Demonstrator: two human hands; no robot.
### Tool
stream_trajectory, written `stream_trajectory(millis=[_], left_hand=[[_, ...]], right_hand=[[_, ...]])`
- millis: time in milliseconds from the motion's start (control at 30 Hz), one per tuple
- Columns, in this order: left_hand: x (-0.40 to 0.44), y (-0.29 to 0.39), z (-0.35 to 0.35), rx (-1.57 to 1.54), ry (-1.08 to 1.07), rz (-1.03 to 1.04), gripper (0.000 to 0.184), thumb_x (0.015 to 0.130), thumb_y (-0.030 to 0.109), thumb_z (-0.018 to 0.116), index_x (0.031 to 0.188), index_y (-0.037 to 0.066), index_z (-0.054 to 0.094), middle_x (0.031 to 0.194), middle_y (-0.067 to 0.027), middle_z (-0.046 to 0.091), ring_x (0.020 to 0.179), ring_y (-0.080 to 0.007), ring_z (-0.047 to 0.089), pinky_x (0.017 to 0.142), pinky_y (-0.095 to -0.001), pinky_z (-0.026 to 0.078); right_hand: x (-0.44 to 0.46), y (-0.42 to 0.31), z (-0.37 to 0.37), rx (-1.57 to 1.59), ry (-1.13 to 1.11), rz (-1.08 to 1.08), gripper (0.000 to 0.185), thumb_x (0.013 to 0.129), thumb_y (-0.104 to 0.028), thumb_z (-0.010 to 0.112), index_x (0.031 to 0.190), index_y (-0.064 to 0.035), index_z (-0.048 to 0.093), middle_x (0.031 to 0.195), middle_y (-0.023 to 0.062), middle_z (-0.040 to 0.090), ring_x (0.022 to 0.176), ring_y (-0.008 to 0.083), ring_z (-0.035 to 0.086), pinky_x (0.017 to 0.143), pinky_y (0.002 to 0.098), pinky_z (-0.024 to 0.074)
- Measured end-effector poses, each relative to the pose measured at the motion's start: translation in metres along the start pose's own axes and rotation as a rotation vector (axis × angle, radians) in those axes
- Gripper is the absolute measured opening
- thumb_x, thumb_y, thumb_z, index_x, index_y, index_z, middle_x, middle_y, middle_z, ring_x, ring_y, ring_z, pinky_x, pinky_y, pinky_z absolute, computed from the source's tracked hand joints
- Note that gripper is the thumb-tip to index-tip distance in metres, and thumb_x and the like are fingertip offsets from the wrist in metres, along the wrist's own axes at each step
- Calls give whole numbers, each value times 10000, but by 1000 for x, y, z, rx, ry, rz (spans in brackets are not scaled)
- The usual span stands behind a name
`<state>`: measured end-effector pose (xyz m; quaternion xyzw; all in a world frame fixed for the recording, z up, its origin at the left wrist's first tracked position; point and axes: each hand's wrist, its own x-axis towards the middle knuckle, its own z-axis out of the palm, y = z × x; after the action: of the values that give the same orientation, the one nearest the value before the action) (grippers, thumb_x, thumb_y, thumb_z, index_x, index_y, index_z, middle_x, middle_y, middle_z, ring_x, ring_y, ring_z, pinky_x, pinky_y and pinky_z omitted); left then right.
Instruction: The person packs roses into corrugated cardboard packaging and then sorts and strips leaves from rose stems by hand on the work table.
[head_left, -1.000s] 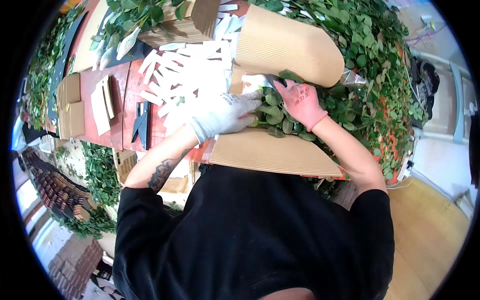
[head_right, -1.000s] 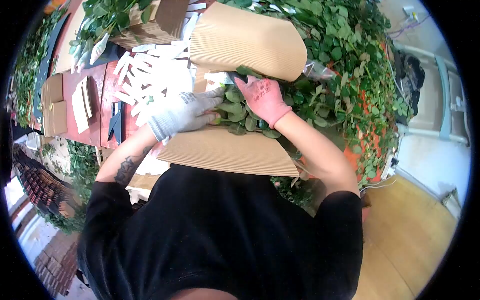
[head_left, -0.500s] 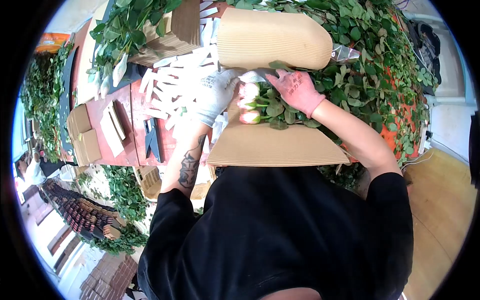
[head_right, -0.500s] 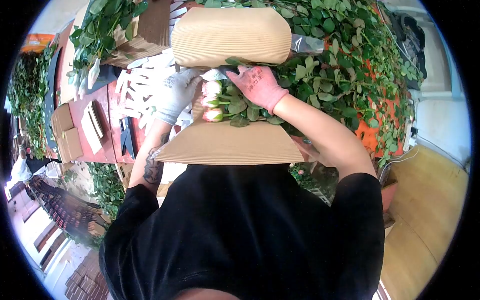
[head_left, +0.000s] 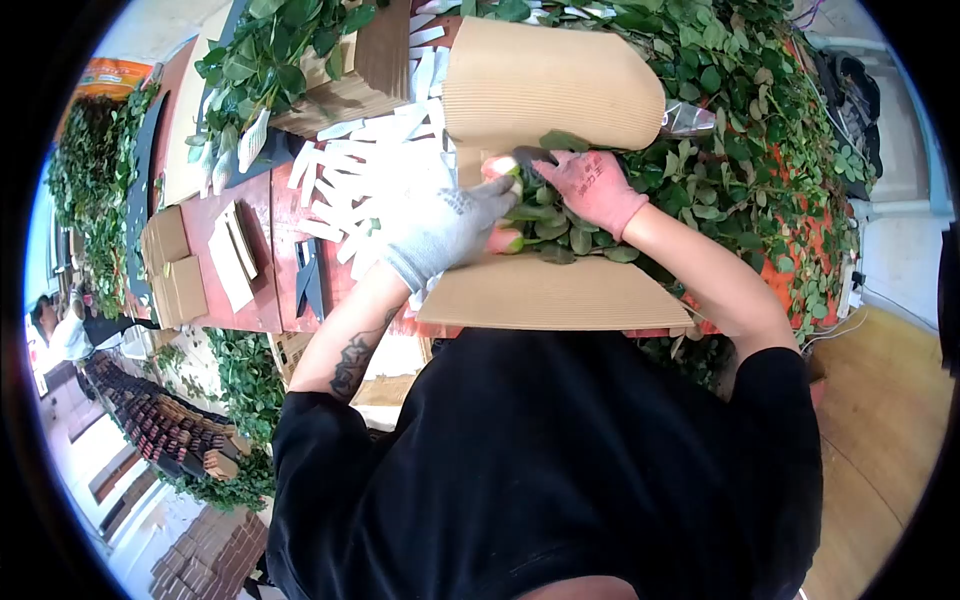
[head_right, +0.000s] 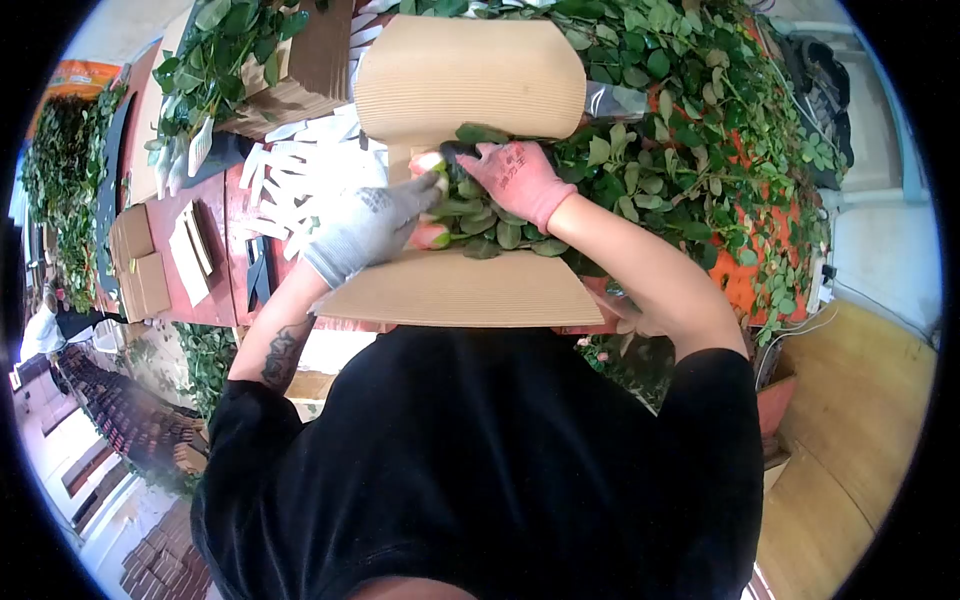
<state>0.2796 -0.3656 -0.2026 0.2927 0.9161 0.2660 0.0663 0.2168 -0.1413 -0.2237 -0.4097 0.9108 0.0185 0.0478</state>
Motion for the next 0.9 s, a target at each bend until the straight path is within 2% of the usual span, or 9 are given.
stream_trajectory(millis=[167, 233, 300, 400, 433, 500, 633, 800, 900], left_hand=[[-3, -1, 3, -16, -50, -21, 401, 819, 104, 548, 1219, 68, 561, 1258, -156, 549, 1014, -305, 610, 827, -369, 505], [2, 3, -4, -26, -27, -10, 425, 832, 123, 537, 1249, 46, 528, 1300, -172, 511, 1035, -316, 600, 855, -379, 495], [13, -7, 7, 88, 149, 63, 421, 842, 115, 526, 1255, 34, 514, 1325, -180, 484, 1043, -332, 593, 850, -393, 495], [15, -1, 5, 54, -14, -63, 404, 850, 119, 520, 1245, 36, 523, 1319, -179, 492, 1055, -337, 587, 833, -393, 504], [16, 5, -2, 53, -57, -114, 400, 850, 124, 524, 1241, 38, 529, 1315, -179, 496, 1058, -333, 587, 831, -391, 507], [16, 3, 0, 18, -42, -109, 391, 849, 130, 530, 1230, 41, 540, 1308, -178, 503, 1058, -330, 588, 832, -389, 507], [19, 0, 4, 88, -37, -124, 374, 860, 183, 518, 1215, 73, 561, 1299, -144, 521, 902, -299, 650, 732, -380, 536], [20, 6, -1, 77, -78, -186, 401, 857, 176, 518, 1248, 90, 541, 1344, -121, 481, 916, -296, 644, 742, -388, 532], [25, 19, -10, -29, -108, -300, 403, 832, 131, 557, 1230, 70, 561, 1303, -174, 508, 1021, -322, 607, 814, -391, 512]], right_hand=[[1, 0, 6, -45, -13, -12, 422, 867, -137, 424, 1280, -183, 495, 1106, 111, 559, 900, 248, 628, 702, 346, 520], [-2, 5, 20, -78, 308, -120, 343, 845, -145, 430, 1171, -166, 535, 915, 88, 568, 738, 229, 608, 590, 354, 488], [-1, 6, 30, -58, 300, -149, 224, 830, -150, 443, 1021, -141, 560, 709, 67, 538, 633, 224, 571, 513, 367, 453], [-22, -1, -29, -31, 51, -119, 262, 809, -238, 493, 1050, -170, 572, 872, 61, 585, 731, 222, 610, 589, 346, 454], [-39, 5, -47, 18, 189, -164, 337, 798, -274, 526, 1118, -182, 577, 1010, 74, 606, 778, 202, 616, 655, 326, 465], [-62, 30, -114, 218, 408, -96, 260, 762, -213, 572, 1004, -128, 610, 832, 79, 602, 780, 259, 626, 679, 381, 494], [-57, 162, -136, 713, 536, 446, 256, 782, -227, 596, 990, -84, 638, 957, 100, 637, 886, 264, 622, 778, 378, 499], [14, 304, -77, 191, 549, 529, 271, 804, -248, 569, 1031, -115, 636, 994, 105, 634, 929, 292, 609, 823, 388, 486], [70, 306, -72, -17, 261, 538, 264, 817, -185, 517, 1046, -93, 610, 1024, 127, 636, 969, 283, 611, 827, 379, 485]])
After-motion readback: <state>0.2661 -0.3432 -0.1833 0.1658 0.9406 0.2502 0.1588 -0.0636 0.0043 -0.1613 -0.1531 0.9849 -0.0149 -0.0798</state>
